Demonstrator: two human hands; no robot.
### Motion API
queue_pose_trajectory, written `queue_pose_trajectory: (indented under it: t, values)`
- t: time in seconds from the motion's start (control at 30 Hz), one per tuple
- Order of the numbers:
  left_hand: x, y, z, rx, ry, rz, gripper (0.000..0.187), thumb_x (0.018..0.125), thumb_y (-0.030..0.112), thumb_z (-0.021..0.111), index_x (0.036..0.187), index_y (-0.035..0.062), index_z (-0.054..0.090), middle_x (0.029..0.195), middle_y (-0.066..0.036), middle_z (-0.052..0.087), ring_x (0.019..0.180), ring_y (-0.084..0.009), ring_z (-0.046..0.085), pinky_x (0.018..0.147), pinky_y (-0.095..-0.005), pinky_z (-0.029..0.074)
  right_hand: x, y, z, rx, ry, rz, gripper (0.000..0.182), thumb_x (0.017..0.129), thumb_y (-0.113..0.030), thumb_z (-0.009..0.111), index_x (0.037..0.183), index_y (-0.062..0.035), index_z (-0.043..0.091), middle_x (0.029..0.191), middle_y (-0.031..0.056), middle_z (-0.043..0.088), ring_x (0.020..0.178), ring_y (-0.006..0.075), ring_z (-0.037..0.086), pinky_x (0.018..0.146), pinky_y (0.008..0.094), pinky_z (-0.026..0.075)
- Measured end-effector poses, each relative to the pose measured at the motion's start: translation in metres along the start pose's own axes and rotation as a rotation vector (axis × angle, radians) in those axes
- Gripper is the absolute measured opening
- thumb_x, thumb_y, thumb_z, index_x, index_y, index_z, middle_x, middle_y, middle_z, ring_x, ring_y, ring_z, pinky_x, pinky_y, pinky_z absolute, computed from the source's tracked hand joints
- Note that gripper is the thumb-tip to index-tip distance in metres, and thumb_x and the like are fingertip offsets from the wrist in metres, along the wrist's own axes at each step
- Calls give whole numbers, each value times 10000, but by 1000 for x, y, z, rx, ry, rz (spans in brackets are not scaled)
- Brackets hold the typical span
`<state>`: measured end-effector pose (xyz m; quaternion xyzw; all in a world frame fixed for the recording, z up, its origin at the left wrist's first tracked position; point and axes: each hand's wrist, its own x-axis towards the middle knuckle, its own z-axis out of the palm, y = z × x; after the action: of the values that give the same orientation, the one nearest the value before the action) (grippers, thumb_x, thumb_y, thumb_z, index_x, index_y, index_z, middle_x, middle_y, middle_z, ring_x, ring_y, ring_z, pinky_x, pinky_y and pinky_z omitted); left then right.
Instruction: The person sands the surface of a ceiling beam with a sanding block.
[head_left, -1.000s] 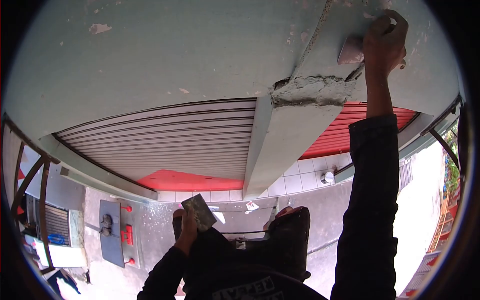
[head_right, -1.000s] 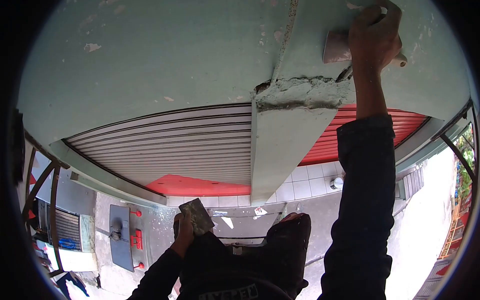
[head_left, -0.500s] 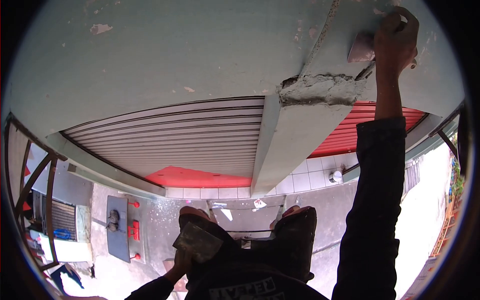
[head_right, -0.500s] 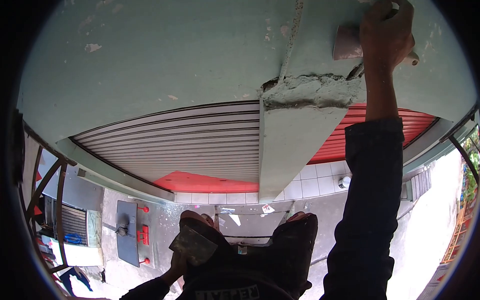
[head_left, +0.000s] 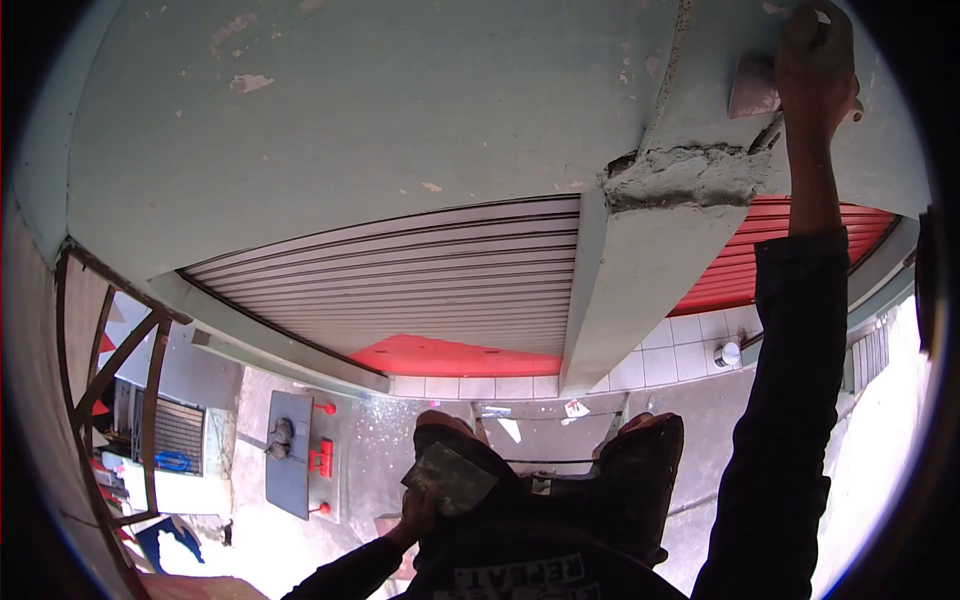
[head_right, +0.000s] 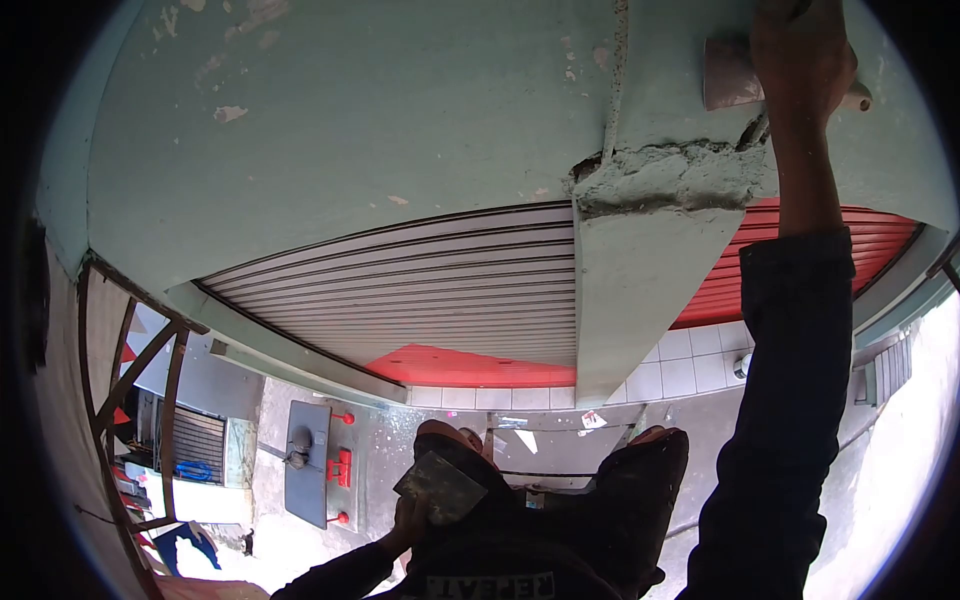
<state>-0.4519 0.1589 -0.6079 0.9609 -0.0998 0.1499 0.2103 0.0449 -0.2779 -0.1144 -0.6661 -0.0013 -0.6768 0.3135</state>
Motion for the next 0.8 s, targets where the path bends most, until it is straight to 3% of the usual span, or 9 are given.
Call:
queue_pose_trajectory:
  t: [0.1,0.17,0.33,0.53,0.57,0.6,0.67,0.73,0.8]
  values:
    - [-7,-9,9,-296,-74,-282,350,902,34,638,1235,-74,619,970,-266,632,809,-439,615,699,-528,498,-3,15,16,-81,190,-127,138,990,-221,499,1053,-126,577,721,187,599,699,344,674,642,473,485]
    - [10,8,-4,-391,-71,-411,338,917,27,628,1240,-71,613,981,-270,632,813,-443,611,693,-532,492,-1,11,6,34,136,-152,136,989,-208,495,1057,-124,577,707,169,579,638,328,624,626,450,473]
    - [-6,-3,6,-272,-34,-255,286,975,36,585,1246,-54,597,998,-274,629,823,-456,599,671,-545,471,-1,14,7,92,147,-228,153,977,-206,511,1081,-116,578,688,139,562,601,297,576,614,438,463]
    - [-2,-1,-3,5,2,-37,253,1007,105,565,1206,-41,620,988,-269,639,832,-447,612,689,-524,486,-11,-11,-20,146,-8,95,225,956,-121,542,1177,-94,573,747,106,587,665,233,590,668,361,485]
    - [-3,-2,-3,100,9,29,252,1013,131,564,1188,-39,629,985,-264,648,840,-445,620,698,-518,492,-8,-21,-11,63,270,-120,241,951,-107,549,1189,-82,569,793,110,594,695,218,590,683,340,482]
    - [8,6,-8,-65,-15,-142,255,1016,160,561,1161,-35,636,980,-256,658,853,-438,630,708,-510,496,-5,-37,3,-26,547,-335,257,946,-93,556,1202,-70,565,839,113,600,724,203,591,699,320,478]
    - [35,29,-22,-406,-65,-484,277,1022,218,557,1107,-29,650,972,-239,679,879,-425,651,728,-495,504,-2,-48,5,131,602,-466,272,939,-81,569,1208,-40,563,933,121,609,790,175,595,728,289,474]
    - [34,30,-23,-373,-66,-446,289,1022,243,556,1071,-26,651,968,-225,692,899,-411,662,742,-486,508,-3,-69,-24,482,203,-205,265,937,-88,579,1191,-10,570,992,125,616,839,152,599,741,272,472]
    - [34,29,-23,-397,-77,-502,295,1021,253,557,1055,-24,652,967,-219,698,906,-401,668,751,-481,510,11,-139,-56,507,-48,243,251,939,-100,589,1162,16,581,976,119,626,841,134,599,731,263,471]
